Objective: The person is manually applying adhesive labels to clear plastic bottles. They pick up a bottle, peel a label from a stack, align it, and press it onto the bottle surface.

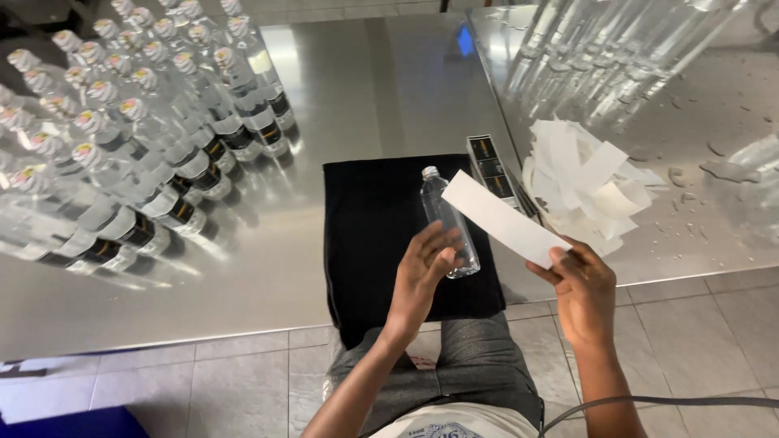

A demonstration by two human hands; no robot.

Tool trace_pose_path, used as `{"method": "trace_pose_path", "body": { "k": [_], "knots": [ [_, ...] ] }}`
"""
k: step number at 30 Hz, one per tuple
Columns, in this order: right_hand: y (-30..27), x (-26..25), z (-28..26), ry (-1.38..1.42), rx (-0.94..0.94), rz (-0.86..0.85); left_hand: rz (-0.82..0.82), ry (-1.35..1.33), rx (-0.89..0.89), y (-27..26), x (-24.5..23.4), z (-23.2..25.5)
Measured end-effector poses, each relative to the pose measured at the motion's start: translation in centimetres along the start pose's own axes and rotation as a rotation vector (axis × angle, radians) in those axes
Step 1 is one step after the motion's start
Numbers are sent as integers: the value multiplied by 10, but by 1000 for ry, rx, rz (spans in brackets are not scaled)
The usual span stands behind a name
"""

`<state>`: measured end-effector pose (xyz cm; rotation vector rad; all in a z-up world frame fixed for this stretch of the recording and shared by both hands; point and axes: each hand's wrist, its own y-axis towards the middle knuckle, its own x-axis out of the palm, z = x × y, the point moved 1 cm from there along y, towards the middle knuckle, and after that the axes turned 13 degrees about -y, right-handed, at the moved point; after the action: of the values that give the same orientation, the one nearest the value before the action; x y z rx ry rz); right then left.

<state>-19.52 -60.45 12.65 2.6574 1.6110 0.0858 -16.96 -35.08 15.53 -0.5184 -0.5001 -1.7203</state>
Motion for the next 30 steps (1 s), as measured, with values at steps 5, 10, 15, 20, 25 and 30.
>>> {"method": "trace_pose_path", "body": {
  "k": [5, 10, 15, 20, 25, 30],
  "knots": [
    [-19, -19, 41, 22, 142, -145, 221, -139, 45, 16, -15, 1],
    [-39, 17, 0, -388, -251, -102, 299, -124, 94, 2, -22, -9],
    [-40, 57, -24, -883, -1027, -43, 284, -115, 120, -16, -2, -10],
    [-44, 90, -52, -883, -1201, -128, 228, -115, 109, -29, 8, -6],
    [-52, 89, -59, -849, -1150, -150, 188, -210, 100, -32, 4, -6],
    [-61, 91, -70, -793, -1013, -188, 177, -269, 105, -30, -2, -20]
  ]
}}
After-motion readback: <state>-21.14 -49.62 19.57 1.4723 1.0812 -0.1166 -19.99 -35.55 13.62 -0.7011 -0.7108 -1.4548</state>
